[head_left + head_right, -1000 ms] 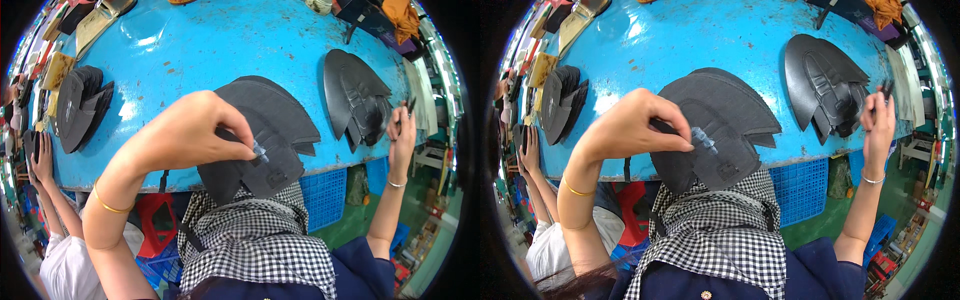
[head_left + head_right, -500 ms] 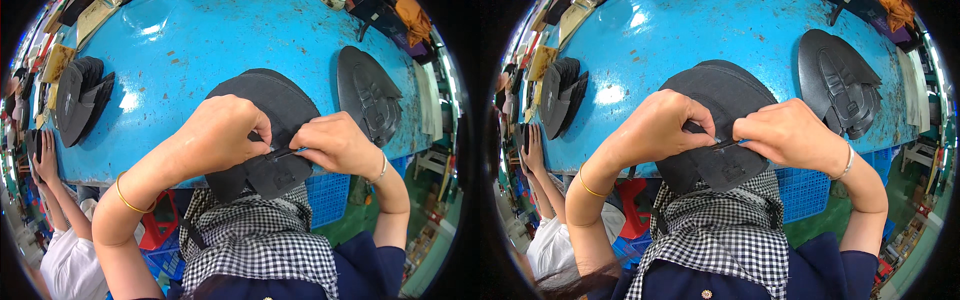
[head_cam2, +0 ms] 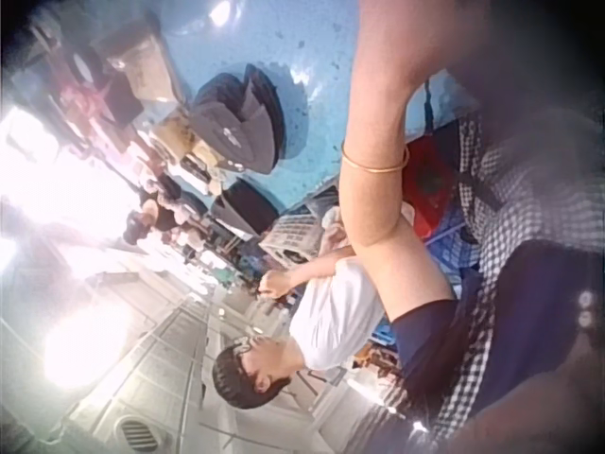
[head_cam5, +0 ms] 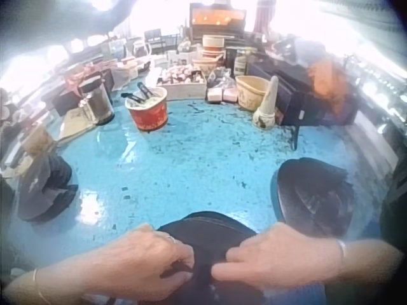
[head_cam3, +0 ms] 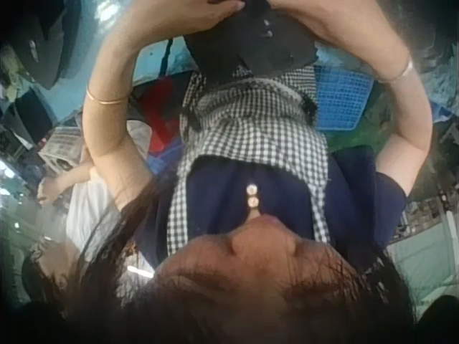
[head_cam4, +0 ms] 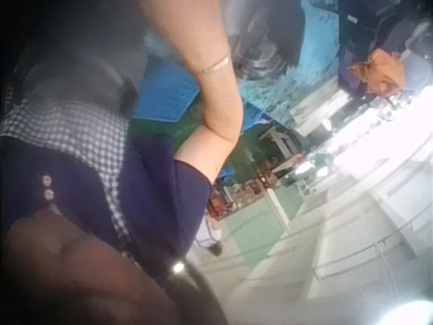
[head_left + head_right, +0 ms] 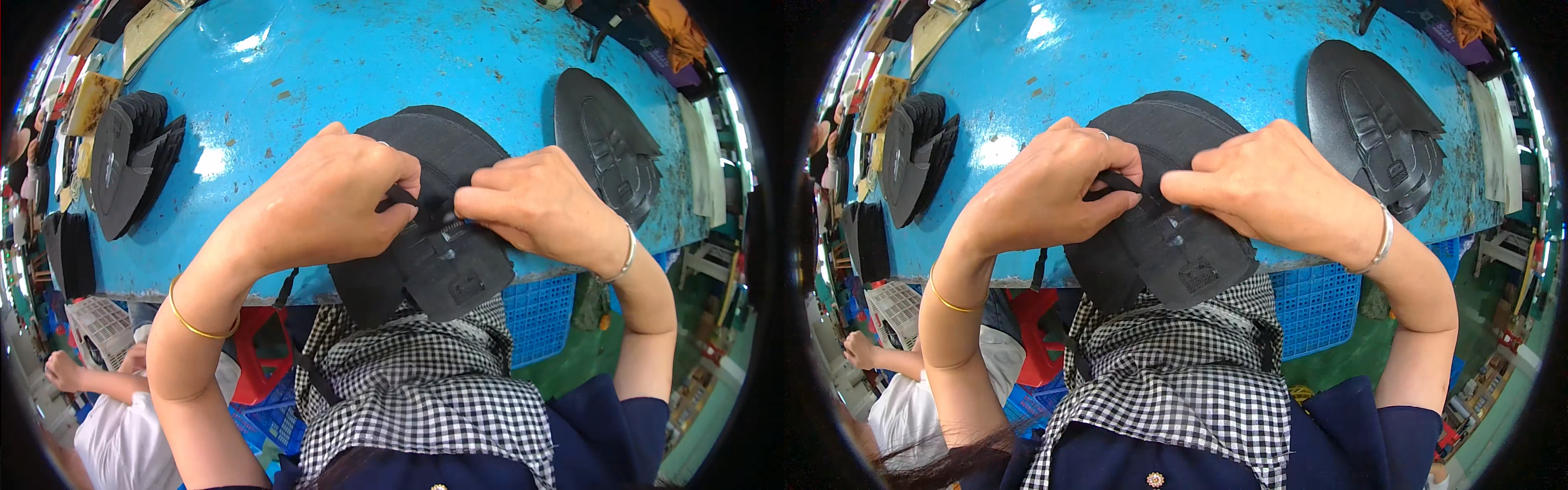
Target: The person assembles and trims black leather shoe components at a factory workstation, using snips and trimmers to remove excess material.
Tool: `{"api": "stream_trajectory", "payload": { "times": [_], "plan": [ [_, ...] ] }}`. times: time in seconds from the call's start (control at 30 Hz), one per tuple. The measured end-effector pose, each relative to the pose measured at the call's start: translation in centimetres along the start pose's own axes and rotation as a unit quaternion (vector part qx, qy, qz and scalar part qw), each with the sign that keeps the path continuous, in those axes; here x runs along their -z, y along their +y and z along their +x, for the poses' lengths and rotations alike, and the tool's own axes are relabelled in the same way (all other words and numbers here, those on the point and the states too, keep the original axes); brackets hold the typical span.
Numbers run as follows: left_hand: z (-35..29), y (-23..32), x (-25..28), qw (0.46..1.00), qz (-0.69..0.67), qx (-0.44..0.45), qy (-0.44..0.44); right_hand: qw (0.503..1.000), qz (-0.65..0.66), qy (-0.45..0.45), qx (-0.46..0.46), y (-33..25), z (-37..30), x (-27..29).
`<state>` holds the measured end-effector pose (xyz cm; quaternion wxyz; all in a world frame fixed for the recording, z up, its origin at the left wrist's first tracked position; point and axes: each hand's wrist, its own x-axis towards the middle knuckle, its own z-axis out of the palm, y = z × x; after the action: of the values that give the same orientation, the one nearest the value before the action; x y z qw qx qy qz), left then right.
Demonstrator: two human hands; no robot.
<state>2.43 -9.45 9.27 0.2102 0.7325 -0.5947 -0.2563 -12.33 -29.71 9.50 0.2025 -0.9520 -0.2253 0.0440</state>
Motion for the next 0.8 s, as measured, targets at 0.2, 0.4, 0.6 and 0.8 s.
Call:
{"api": "stream_trajectory", "payload": {
  "times": [0.2, 0.4, 0.6, 0.8],
  "plan": [
    [0.1, 0.1, 0.6, 1.0, -0.004, -0.013, -0.001, 0.993, 0.057, -0.027, -0.095, -0.1, 0.4, 1.8],
    [0.5, 0.6, 1.3, 0.993, -0.042, 0.067, -0.093, 0.998, 0.011, 0.011, -0.056, 0.5, 1.3, 0.1],
    [-0.8, -1.1, 0.5, 0.987, -0.146, 0.041, 0.051, 0.992, 0.046, 0.107, -0.053, -0.9, 0.5, 0.8],
    [-1.1, -0.5, 3.4, 0.912, -0.355, 0.083, 0.188, 0.959, -0.277, 0.057, 0.022, -7.2, -0.2, -3.9]
  ]
}}
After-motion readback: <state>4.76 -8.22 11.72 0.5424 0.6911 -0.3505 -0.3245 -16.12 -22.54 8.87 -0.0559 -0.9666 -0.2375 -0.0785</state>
